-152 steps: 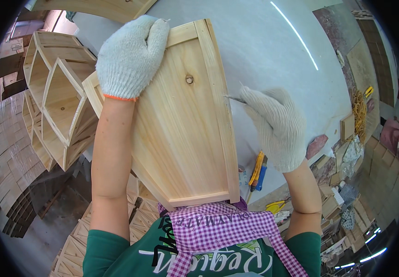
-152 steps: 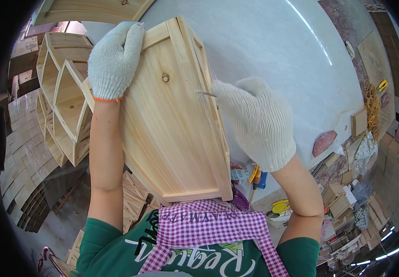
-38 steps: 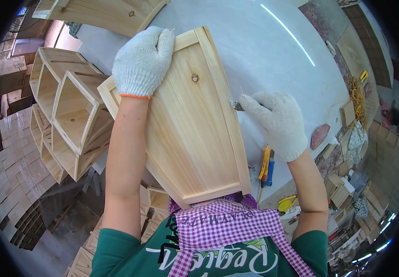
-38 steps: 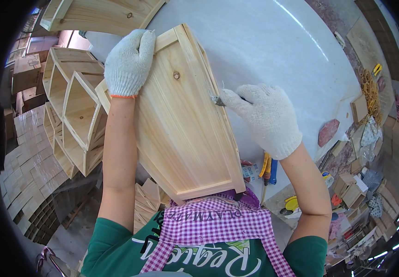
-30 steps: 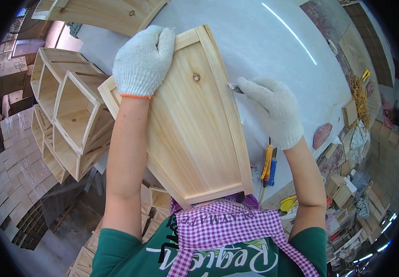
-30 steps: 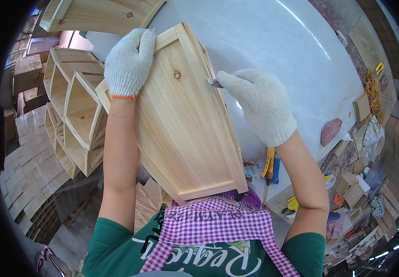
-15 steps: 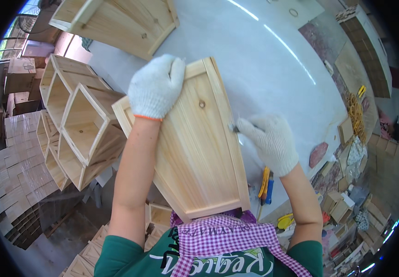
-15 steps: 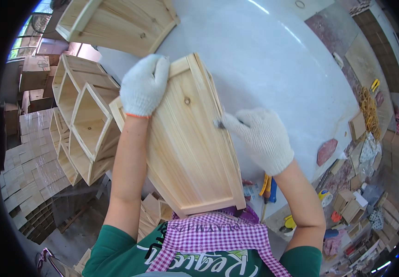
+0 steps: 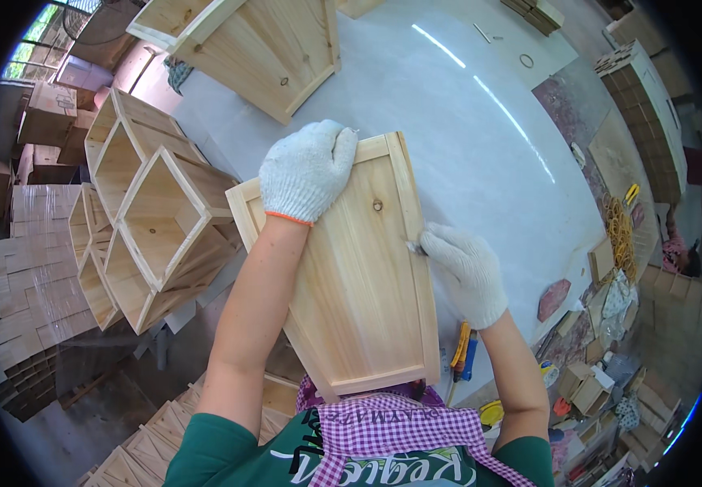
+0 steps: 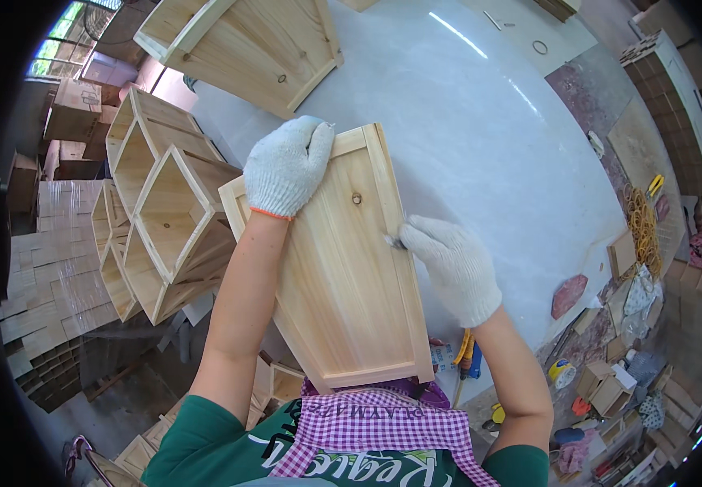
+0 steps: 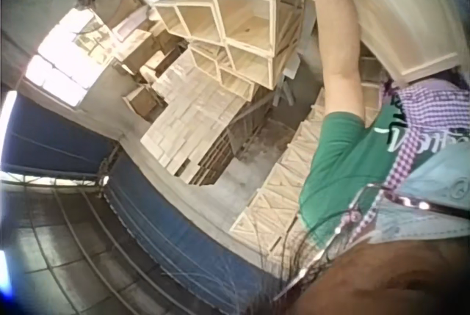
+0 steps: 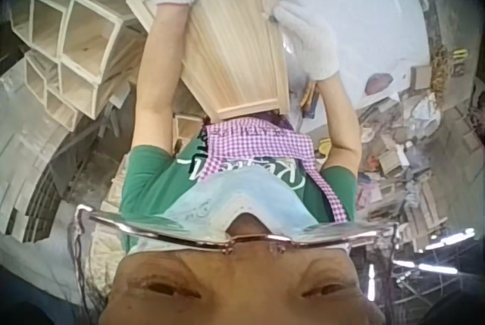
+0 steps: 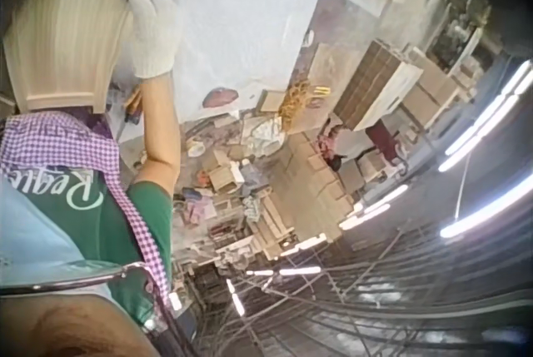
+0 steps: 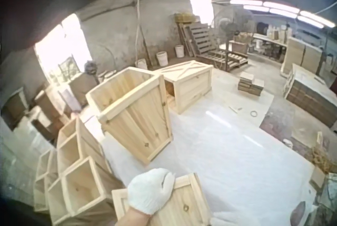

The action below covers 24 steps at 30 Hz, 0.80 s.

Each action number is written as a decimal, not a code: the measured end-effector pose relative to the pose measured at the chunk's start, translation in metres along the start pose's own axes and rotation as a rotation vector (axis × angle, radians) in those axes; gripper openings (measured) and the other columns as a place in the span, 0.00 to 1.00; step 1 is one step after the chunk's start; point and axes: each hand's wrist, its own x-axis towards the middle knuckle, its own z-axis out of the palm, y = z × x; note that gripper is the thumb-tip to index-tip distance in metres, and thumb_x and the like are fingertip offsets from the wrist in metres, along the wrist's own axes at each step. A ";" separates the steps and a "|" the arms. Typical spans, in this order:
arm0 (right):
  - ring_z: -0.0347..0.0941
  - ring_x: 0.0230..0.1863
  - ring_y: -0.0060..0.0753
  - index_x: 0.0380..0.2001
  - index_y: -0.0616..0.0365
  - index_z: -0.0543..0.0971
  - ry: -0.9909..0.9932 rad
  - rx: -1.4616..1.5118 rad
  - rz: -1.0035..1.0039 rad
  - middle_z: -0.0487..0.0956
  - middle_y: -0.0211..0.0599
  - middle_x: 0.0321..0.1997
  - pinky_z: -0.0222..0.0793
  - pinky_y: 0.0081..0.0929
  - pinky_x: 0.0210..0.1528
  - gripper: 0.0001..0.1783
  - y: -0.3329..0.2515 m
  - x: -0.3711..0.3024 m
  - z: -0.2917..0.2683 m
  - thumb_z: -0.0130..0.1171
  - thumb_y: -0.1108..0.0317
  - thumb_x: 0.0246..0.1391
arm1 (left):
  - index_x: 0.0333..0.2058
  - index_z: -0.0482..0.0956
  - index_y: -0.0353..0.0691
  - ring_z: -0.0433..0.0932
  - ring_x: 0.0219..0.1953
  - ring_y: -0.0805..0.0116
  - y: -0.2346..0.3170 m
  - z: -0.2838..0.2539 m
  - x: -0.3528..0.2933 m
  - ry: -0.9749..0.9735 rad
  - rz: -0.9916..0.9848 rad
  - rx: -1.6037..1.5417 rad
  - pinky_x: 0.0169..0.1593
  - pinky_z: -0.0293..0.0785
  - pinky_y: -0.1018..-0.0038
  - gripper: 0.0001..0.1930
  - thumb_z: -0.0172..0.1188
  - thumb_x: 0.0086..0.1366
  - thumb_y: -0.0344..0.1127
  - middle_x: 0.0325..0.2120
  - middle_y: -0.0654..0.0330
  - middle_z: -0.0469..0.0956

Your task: Assembling, cleaning, and finishing small wooden crates at a workbench.

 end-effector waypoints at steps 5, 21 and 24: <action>0.81 0.50 0.53 0.56 0.53 0.81 -0.070 -0.091 0.015 0.84 0.46 0.51 0.77 0.40 0.50 0.26 -0.004 -0.032 -0.017 0.61 0.78 0.51 | 0.34 0.83 0.43 0.82 0.35 0.47 0.004 -0.003 0.002 -0.004 0.012 -0.022 0.40 0.78 0.55 0.15 0.56 0.71 0.47 0.31 0.51 0.83; 0.80 0.35 0.31 0.55 0.60 0.81 0.567 0.320 0.852 0.85 0.42 0.43 0.77 0.31 0.42 0.17 -0.030 -0.216 -0.021 0.57 0.71 0.65 | 0.32 0.78 0.33 0.76 0.37 0.33 0.003 0.001 0.024 -0.189 0.199 -0.155 0.39 0.71 0.49 0.24 0.49 0.77 0.50 0.31 0.39 0.78; 0.80 0.35 0.31 0.53 0.60 0.81 0.648 0.322 0.977 0.85 0.41 0.42 0.77 0.31 0.41 0.15 -0.031 -0.264 -0.023 0.57 0.69 0.65 | 0.32 0.77 0.33 0.76 0.37 0.32 0.027 0.003 0.040 -0.277 0.376 -0.166 0.38 0.71 0.50 0.22 0.49 0.77 0.48 0.31 0.38 0.78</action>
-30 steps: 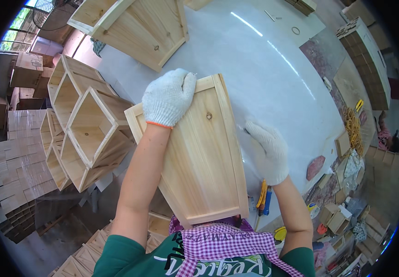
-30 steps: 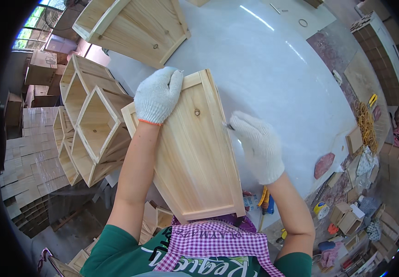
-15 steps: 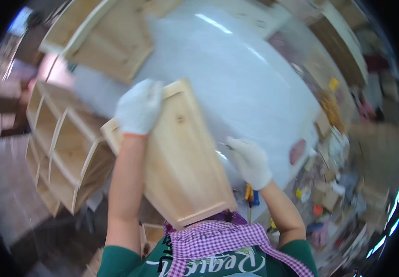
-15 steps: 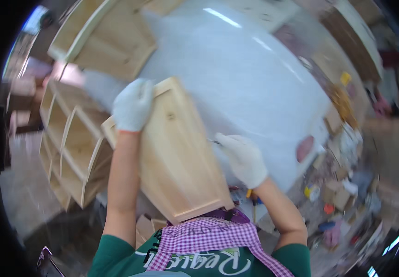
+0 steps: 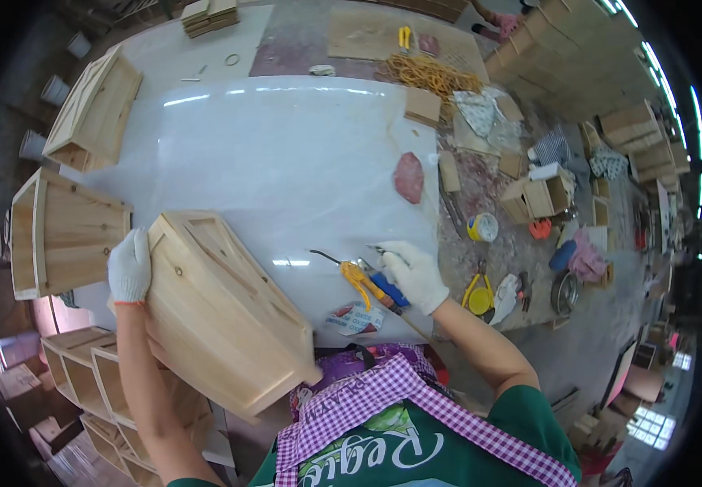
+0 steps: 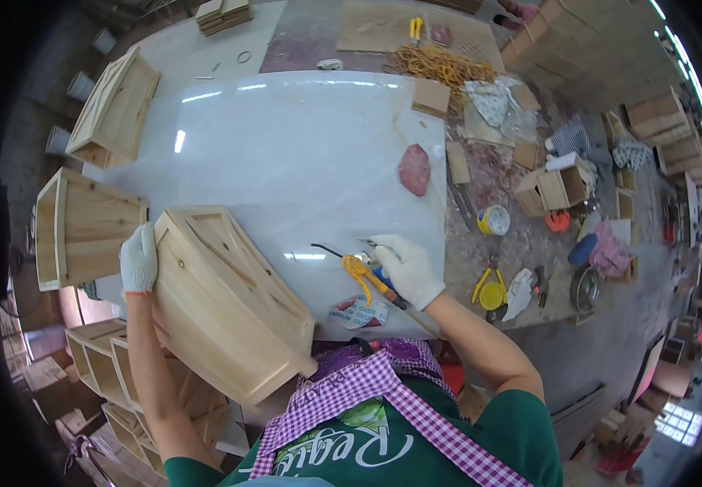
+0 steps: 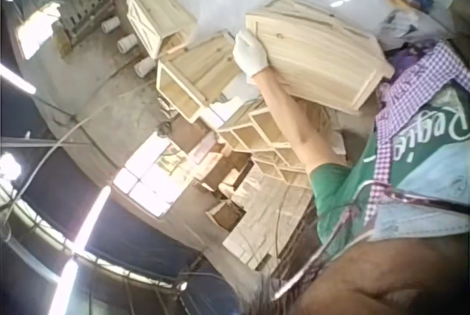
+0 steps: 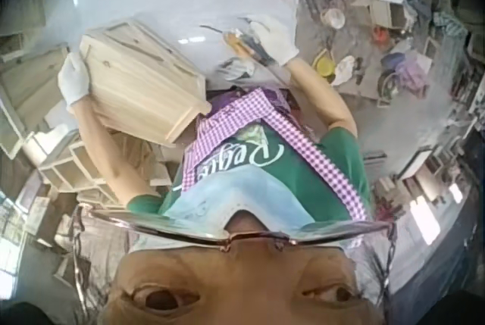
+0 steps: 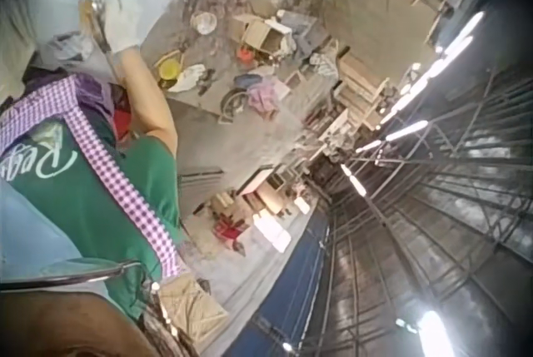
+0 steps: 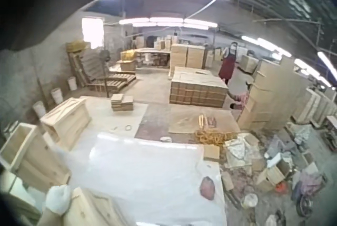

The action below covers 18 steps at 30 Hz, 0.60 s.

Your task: Assembling, cleaning, and finishing small wooden crates at a workbench.

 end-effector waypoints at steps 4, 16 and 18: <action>0.82 0.38 0.41 0.48 0.59 0.82 0.248 -0.209 0.006 0.85 0.44 0.41 0.76 0.34 0.43 0.12 0.037 -0.019 -0.046 0.59 0.67 0.64 | 0.31 0.77 0.34 0.76 0.35 0.32 0.037 0.003 0.037 -0.192 0.329 0.087 0.37 0.71 0.49 0.19 0.49 0.76 0.43 0.29 0.38 0.77; 0.79 0.47 0.55 0.44 0.54 0.82 0.529 -0.713 0.294 0.82 0.48 0.44 0.73 0.46 0.53 0.11 0.164 -0.050 -0.209 0.61 0.62 0.61 | 0.28 0.77 0.37 0.76 0.28 0.37 0.130 0.049 0.024 -0.486 0.743 0.184 0.34 0.71 0.50 0.14 0.53 0.71 0.38 0.24 0.42 0.76; 0.79 0.46 0.56 0.42 0.54 0.82 0.477 -0.813 0.298 0.82 0.48 0.44 0.74 0.47 0.52 0.11 0.165 -0.031 -0.215 0.62 0.62 0.60 | 0.29 0.79 0.40 0.77 0.27 0.40 0.134 0.053 0.022 -0.533 0.792 0.184 0.33 0.72 0.50 0.11 0.56 0.68 0.37 0.24 0.46 0.78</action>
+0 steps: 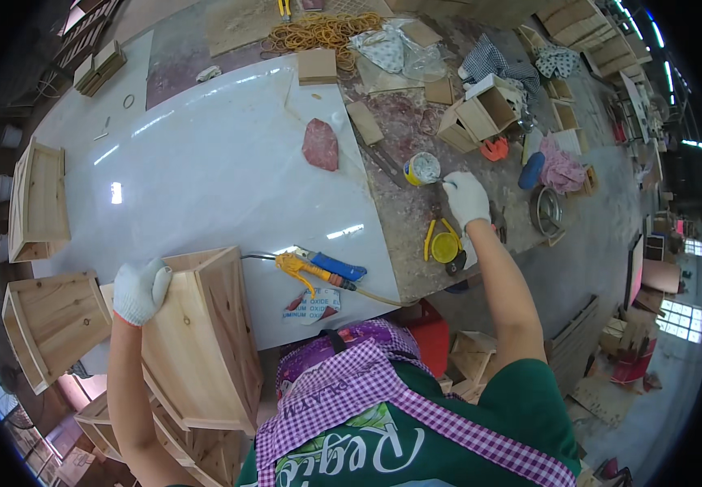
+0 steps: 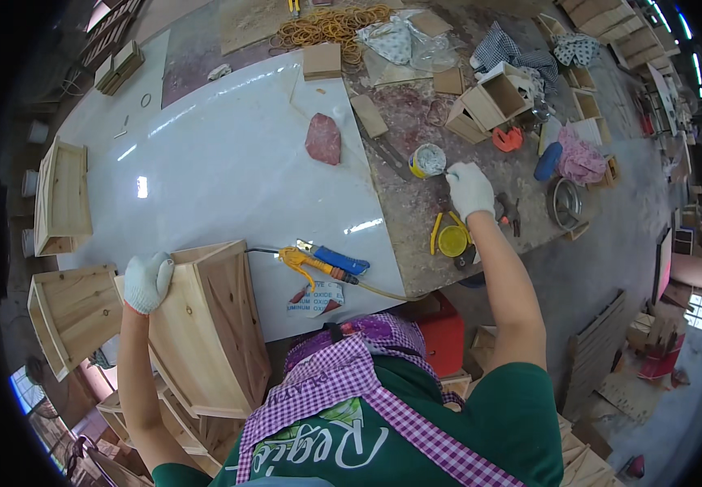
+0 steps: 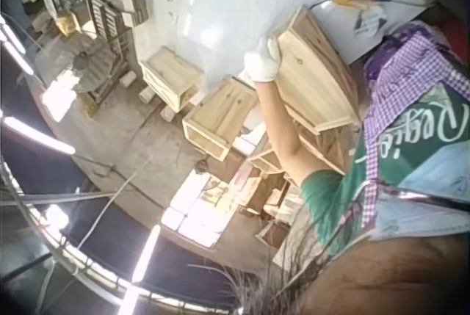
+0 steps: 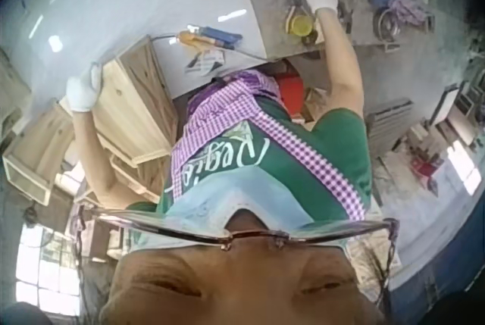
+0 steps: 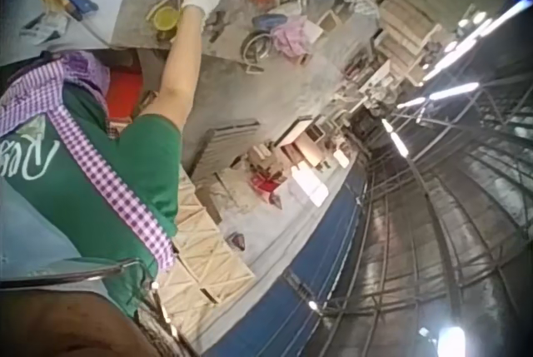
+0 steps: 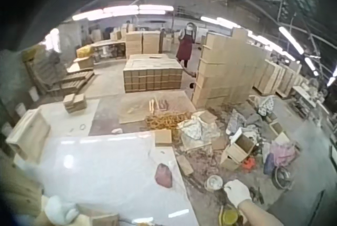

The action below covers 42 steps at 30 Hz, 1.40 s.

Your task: Assembling, cleaning, and finishing small wooden crates at a workbench.

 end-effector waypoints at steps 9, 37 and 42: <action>0.81 0.47 0.57 0.41 0.53 0.81 -0.202 -0.428 -0.023 0.82 0.48 0.45 0.77 0.49 0.49 0.10 -0.019 0.072 0.022 0.57 0.63 0.61 | 0.36 0.80 0.39 0.77 0.37 0.46 0.001 0.014 -0.017 0.270 -0.161 -0.026 0.44 0.72 0.55 0.07 0.57 0.65 0.35 0.34 0.50 0.80; 0.78 0.46 0.39 0.47 0.62 0.85 -0.308 0.512 -0.576 0.82 0.41 0.43 0.72 0.32 0.53 0.13 -0.194 0.013 -0.036 0.59 0.75 0.59 | 0.29 0.80 0.41 0.79 0.35 0.50 0.006 0.021 -0.016 0.474 -0.314 -0.095 0.41 0.73 0.56 0.10 0.64 0.61 0.41 0.27 0.54 0.79; 0.78 0.46 0.46 0.48 0.58 0.85 -0.434 0.635 -1.007 0.82 0.42 0.44 0.73 0.37 0.50 0.17 -0.320 -0.022 -0.049 0.66 0.73 0.53 | 0.30 0.82 0.41 0.80 0.36 0.52 0.000 0.028 -0.016 0.669 -0.495 -0.010 0.54 0.73 0.55 0.10 0.63 0.62 0.41 0.28 0.56 0.81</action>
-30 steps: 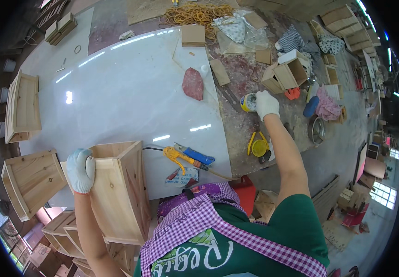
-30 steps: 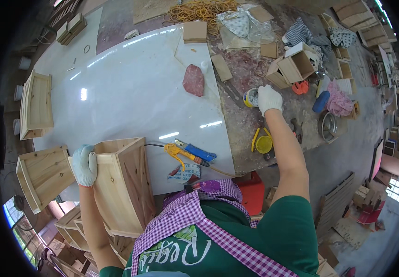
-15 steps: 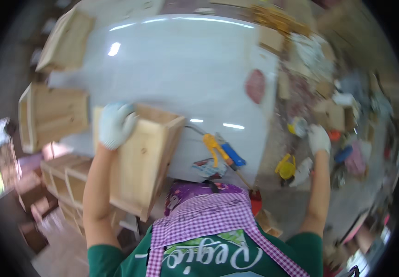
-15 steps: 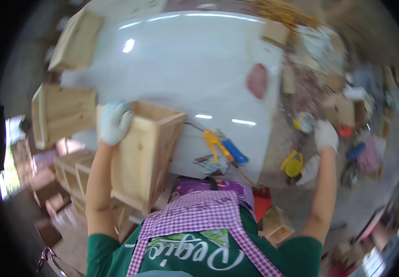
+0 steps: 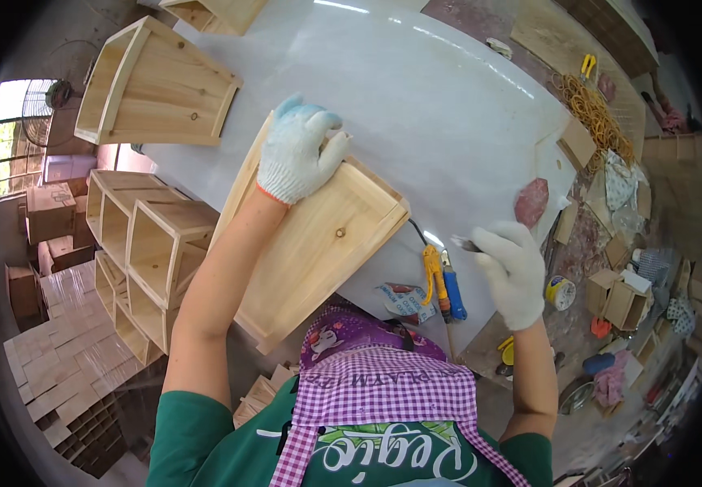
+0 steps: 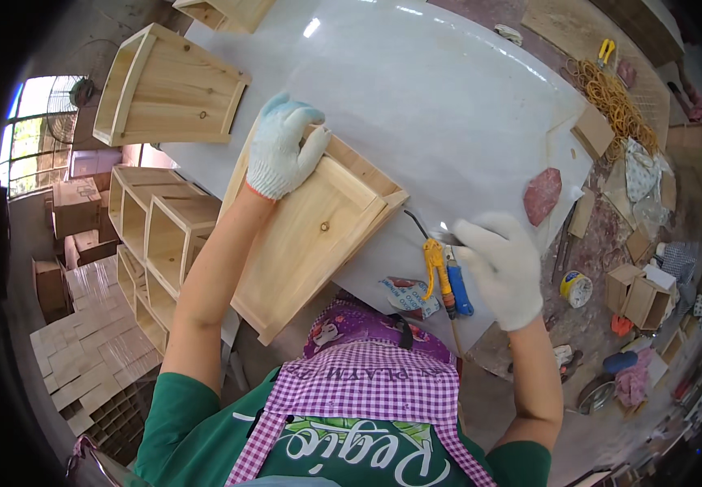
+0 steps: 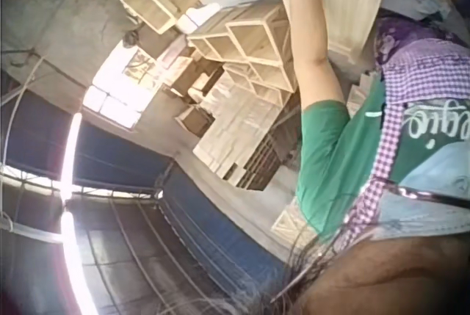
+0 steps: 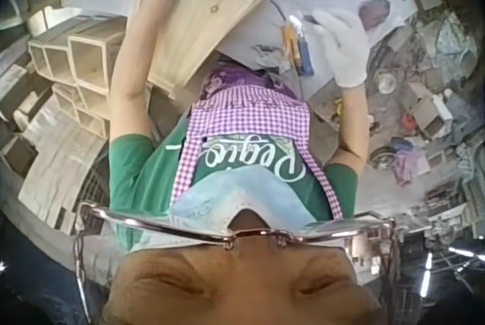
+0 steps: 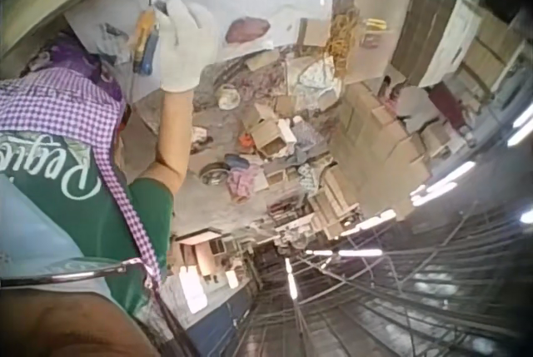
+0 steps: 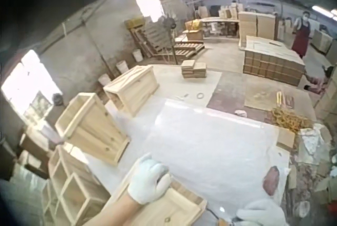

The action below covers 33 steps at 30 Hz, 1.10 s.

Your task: Assembling, cleaning, and finishing small wooden crates at a workbench.

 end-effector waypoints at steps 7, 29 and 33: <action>0.78 0.47 0.48 0.47 0.55 0.85 -0.139 -0.107 -0.288 0.82 0.41 0.44 0.74 0.41 0.49 0.18 -0.008 0.055 0.022 0.70 0.67 0.52 | 0.31 0.83 0.41 0.81 0.37 0.53 -0.004 0.003 0.000 0.018 -0.036 -0.015 0.69 0.63 0.50 0.10 0.63 0.63 0.41 0.28 0.57 0.82; 0.77 0.38 0.50 0.42 0.53 0.83 -0.287 -0.272 -0.403 0.78 0.39 0.36 0.71 0.43 0.41 0.16 -0.012 0.094 0.029 0.70 0.63 0.49 | 0.30 0.84 0.41 0.82 0.37 0.52 -0.003 0.002 -0.002 0.001 -0.062 -0.017 0.67 0.66 0.53 0.11 0.60 0.65 0.40 0.28 0.56 0.84; 0.78 0.43 0.51 0.44 0.52 0.84 -0.323 -0.220 -0.335 0.81 0.41 0.42 0.73 0.43 0.47 0.17 -0.010 0.095 0.026 0.70 0.62 0.49 | 0.30 0.84 0.41 0.82 0.37 0.52 -0.002 0.002 -0.001 -0.008 -0.056 -0.021 0.66 0.67 0.54 0.11 0.60 0.65 0.40 0.28 0.56 0.84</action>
